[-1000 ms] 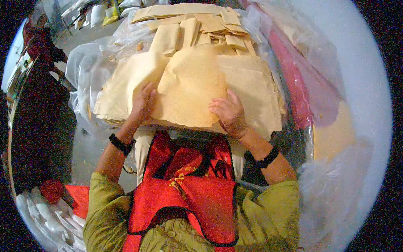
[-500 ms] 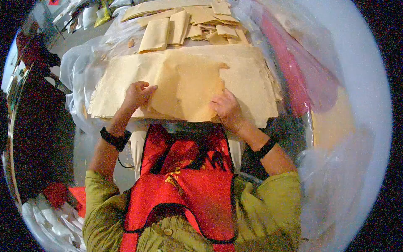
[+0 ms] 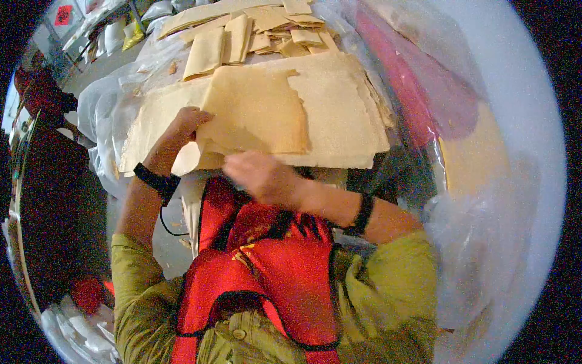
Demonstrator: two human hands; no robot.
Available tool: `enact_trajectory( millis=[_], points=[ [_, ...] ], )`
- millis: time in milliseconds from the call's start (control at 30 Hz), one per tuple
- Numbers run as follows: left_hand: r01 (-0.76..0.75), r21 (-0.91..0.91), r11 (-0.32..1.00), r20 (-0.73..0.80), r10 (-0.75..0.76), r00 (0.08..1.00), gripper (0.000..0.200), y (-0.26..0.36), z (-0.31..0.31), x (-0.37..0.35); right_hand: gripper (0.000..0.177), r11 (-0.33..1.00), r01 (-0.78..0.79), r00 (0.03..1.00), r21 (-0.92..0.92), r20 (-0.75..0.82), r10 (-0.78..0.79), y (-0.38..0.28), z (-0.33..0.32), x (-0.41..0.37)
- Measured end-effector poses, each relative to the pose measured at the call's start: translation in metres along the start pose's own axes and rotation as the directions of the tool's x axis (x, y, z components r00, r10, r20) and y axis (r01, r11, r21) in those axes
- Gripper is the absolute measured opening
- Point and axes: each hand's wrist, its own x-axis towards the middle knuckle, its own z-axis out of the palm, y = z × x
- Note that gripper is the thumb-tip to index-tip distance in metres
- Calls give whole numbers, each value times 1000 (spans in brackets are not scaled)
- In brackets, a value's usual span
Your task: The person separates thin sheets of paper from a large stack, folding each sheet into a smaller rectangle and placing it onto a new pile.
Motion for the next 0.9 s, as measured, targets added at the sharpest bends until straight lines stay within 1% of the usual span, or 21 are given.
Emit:
enact_trajectory(
  millis=[67, 100, 167, 200, 233, 267, 300, 367, 400, 467, 500, 533, 600, 633, 700, 767, 800, 900],
  points=[
    [-51, 135, 989, 1, 51, 999, 22, 7, 2, 1, 39, 998, -23, 996, 53, 84, 18, -18, 30, 24],
    [-78, 250, 965, 15, 77, 997, 23, 6, 3, 4, 40, 999, -40, 998, 28, 43, 39, -18, 47, 33],
    [-89, 290, 953, 19, 88, 996, 25, 12, 4, 0, 41, 997, -74, 996, -17, -40, 74, -17, 73, 50],
    [-95, 307, 947, 20, 93, 995, 27, 14, 3, -1, 42, 987, -155, 975, -35, 158, 159, -20, 77, 57],
    [-103, 346, 933, 20, 102, 995, 28, 12, 3, 0, 44, 971, -230, 906, -69, 349, 240, -27, 72, 67],
    [-110, 382, 918, 20, 111, 994, 30, 8, 2, 3, 45, 948, -293, 793, -120, 523, 312, -31, 70, 73],
    [-117, 412, 904, 18, 121, 992, 31, 6, 0, 7, 46, 969, -188, 863, -160, 444, 241, -33, 72, 71],
    [-123, 484, 866, 12, 134, 991, 32, 0, 1, 8, 46, 968, 7, 954, -252, 293, 70, -39, 79, 59],
    [-133, 526, 840, 18, 145, 989, 32, 0, 3, 9, 46, 953, -2, 944, -303, 314, 102, -34, 83, 59],
    [-105, 538, 836, 28, 106, 994, 32, 11, 4, 3, 45, 910, -10, 922, -413, 348, 168, -17, 92, 62],
    [-85, 543, 836, 29, 83, 996, 32, 15, 3, -1, 42, 896, 6, 958, -445, 258, 122, -13, 103, 59],
    [-111, 555, 825, 32, 112, 993, 32, 16, 4, -2, 41, 910, -59, 924, -411, 321, 205, -16, 100, 67],
    [-159, 582, 798, 42, 166, 985, 32, 17, 5, -1, 39, 913, -203, 820, -353, 448, 356, -25, 89, 86],
    [-185, 583, 791, 34, 204, 978, 30, 17, 6, 1, 38, 888, -135, 847, -438, 413, 333, -24, 91, 84],
    [-237, 583, 777, 13, 282, 959, 26, 19, 6, 5, 36, 799, -2, 897, -602, 351, 267, -21, 96, 81],
    [-167, 357, 919, -1, 179, 984, 23, 31, 5, -1, 32, 795, 23, 873, -606, 401, 280, -20, 87, 85],
    [-124, 236, 964, 4, 127, 992, 21, 36, 4, -3, 30, 793, 34, 859, -608, 423, 288, -19, 83, 87],
    [-140, 240, 961, -8, 146, 989, 20, 39, 3, 4, 25, 722, 89, 893, -687, 376, 248, -15, 86, 80]
  ],
)
